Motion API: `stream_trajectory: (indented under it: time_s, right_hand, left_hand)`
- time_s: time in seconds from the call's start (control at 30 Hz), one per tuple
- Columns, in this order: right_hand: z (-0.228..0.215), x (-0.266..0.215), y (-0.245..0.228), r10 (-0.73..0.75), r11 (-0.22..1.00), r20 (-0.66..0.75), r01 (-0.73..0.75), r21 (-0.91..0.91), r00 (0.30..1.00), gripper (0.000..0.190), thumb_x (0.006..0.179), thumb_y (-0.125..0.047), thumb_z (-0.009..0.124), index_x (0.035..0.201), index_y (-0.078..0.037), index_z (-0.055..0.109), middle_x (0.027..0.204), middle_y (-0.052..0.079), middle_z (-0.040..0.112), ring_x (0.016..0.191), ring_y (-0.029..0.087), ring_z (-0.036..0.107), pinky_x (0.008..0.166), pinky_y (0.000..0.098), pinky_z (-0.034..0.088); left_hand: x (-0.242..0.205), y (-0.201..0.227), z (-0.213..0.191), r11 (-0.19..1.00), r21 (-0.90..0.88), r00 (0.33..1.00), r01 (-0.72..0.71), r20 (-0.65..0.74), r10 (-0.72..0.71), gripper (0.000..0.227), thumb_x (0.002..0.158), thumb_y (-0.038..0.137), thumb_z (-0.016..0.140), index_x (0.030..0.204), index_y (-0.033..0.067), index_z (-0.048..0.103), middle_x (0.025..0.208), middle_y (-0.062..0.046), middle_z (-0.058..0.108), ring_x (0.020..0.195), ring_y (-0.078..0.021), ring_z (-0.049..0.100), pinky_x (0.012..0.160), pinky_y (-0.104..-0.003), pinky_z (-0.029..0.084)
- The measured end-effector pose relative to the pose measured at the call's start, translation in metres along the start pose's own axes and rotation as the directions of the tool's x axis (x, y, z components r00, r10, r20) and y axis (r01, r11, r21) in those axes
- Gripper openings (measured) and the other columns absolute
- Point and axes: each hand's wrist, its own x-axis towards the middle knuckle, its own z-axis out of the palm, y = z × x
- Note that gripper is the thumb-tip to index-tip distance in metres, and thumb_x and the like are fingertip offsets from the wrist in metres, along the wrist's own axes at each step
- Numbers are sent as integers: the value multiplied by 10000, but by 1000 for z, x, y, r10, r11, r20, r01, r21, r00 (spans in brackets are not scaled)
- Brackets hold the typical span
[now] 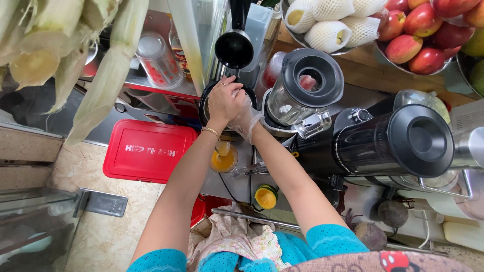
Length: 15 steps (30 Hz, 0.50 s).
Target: A person is preparing fruit juice using fresh ingredients, liquids, and a cup sealing machine at a food stall.
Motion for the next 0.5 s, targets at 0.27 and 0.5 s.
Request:
stream_trajectory:
  time_s: [0.27,0.5]
  right_hand:
    - [16,-9,14,-84,996,-48,83,-19,995,404,1057,-191,522,1449,-106,474,1418,80,536,1361,220,492,1144,359,401]
    - [7,-3,-135,-194,458,135,212,-863,972,448,758,-244,726,1169,-110,606,1191,105,624,1168,307,561,977,420,460]
  left_hand:
    - [-16,17,-7,980,72,979,-187,-69,192,233,859,219,681,1021,101,799,1344,-156,676,1354,-407,546,1133,-477,407]
    - [-4,2,-2,991,-119,998,58,-26,-61,267,865,241,670,1057,95,785,1334,-141,682,1274,-357,615,1075,-410,481]
